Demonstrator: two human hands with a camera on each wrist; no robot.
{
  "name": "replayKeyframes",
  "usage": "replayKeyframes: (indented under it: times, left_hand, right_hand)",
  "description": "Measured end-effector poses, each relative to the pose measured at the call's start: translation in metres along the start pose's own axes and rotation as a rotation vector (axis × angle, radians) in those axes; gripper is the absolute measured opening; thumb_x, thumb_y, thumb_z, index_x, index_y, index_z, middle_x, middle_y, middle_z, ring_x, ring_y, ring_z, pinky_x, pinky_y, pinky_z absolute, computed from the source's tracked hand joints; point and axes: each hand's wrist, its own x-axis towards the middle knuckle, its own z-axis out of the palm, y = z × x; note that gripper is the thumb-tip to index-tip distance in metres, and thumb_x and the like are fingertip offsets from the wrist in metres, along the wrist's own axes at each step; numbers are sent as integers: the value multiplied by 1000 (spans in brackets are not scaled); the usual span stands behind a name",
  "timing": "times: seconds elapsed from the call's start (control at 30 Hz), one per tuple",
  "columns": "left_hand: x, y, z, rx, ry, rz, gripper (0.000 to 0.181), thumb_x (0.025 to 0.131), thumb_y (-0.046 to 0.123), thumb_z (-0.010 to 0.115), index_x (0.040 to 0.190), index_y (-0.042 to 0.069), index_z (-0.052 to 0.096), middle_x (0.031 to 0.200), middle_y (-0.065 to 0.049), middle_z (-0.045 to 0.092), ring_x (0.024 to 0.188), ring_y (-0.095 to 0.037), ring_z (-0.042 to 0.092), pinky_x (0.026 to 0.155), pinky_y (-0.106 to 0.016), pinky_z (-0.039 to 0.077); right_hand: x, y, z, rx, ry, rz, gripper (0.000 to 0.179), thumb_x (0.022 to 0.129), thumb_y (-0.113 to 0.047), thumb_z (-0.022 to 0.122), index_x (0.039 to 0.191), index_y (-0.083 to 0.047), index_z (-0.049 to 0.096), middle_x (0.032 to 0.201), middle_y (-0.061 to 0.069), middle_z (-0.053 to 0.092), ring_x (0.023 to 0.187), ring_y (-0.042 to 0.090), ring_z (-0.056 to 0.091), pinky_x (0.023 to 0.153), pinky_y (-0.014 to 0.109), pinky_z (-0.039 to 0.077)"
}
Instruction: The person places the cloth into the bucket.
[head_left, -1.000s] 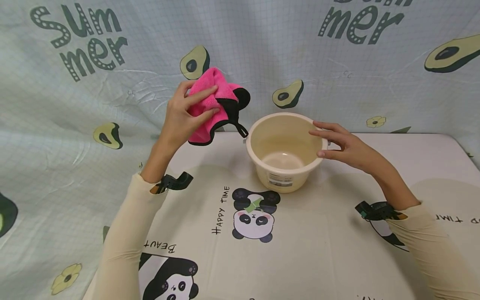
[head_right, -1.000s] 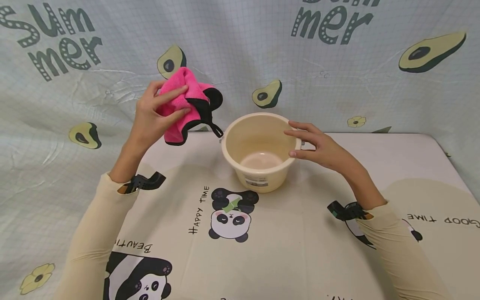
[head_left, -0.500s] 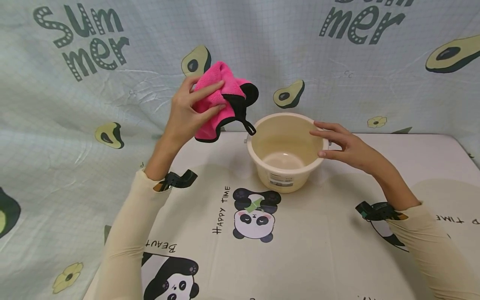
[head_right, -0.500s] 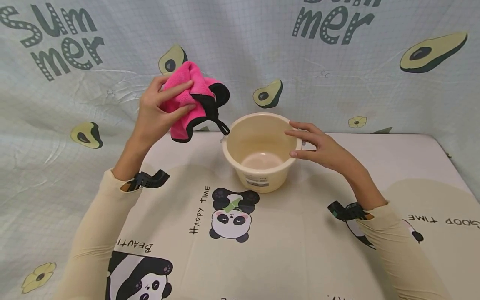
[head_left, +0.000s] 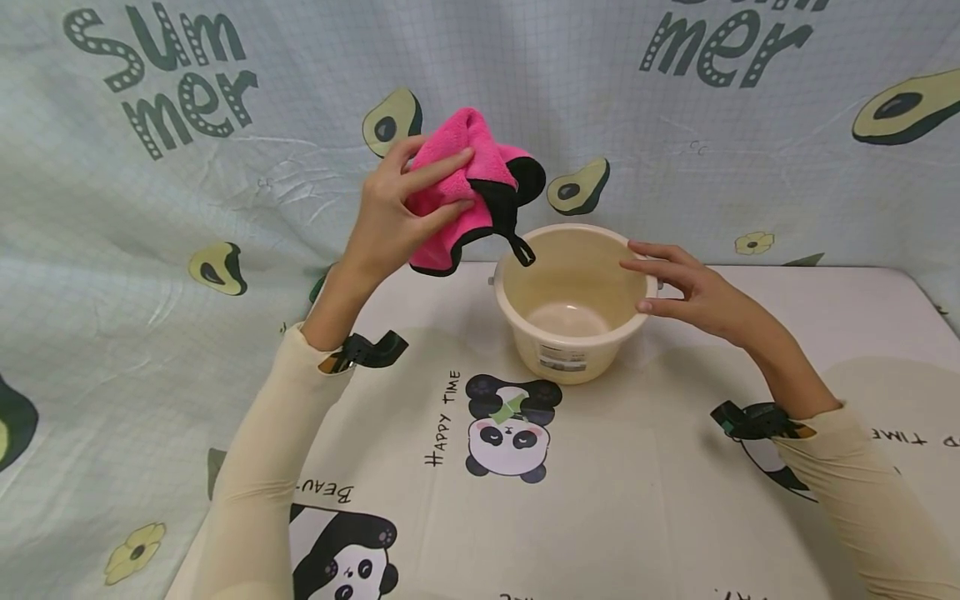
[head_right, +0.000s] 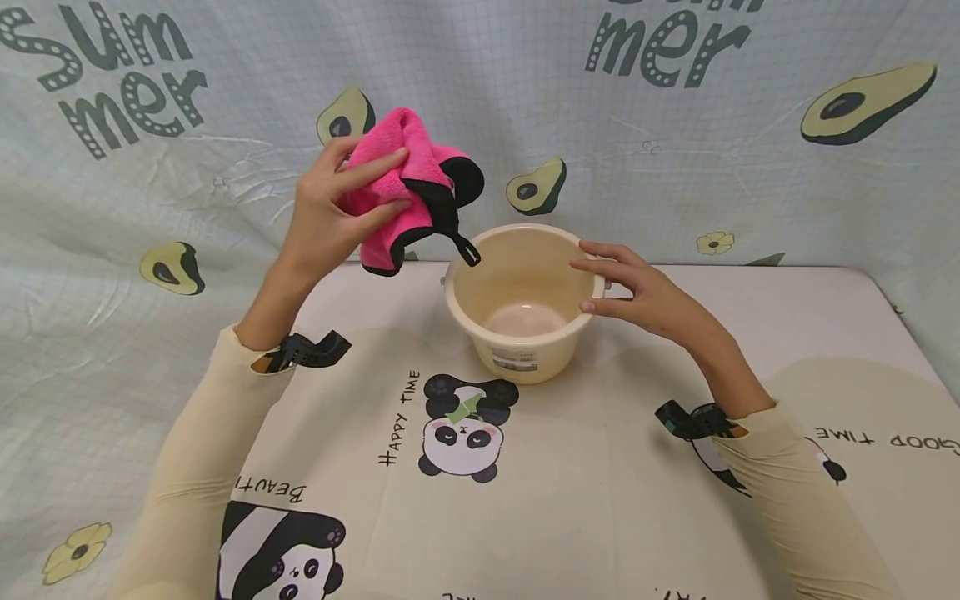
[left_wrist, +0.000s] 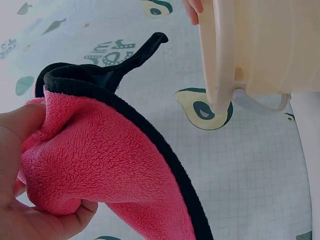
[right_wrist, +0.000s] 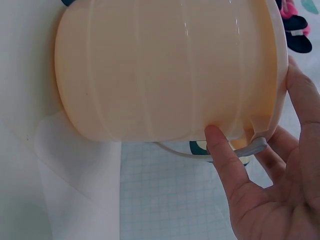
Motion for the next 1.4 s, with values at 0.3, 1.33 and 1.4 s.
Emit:
replayKeyframes:
  times: [0.3,1.33,1.4]
  left_hand:
    - [3,5,3,-22,-19,-13,48,83,15,86,129,11,72,132,-16,58,120,-18,53,88,-28,54]
    - [8,13,12,-31,-24,33,49,83,15,86,129,10,71,128,-17,60,119,-19,54,89,-29,54]
    - [10,15,14,-47,-19,31,48,83,15,86,128,10,71,129,-17,60,120,-19,54,89,-29,53]
  right_hand:
    - [1,0,1,9,3,-3,62,95,-12,72,152,-19,50,164,-2,27,149,25,25,98,14,33]
    - [-1,0,3,1,5,0,61,94,-12,73,151,-19,52,164,-2,28,149,24,25,109,36,34]
    - [-1,-1,2,2,5,-1,61,94,-12,73,151,-19,52,164,-2,28,149,24,25,110,39,34]
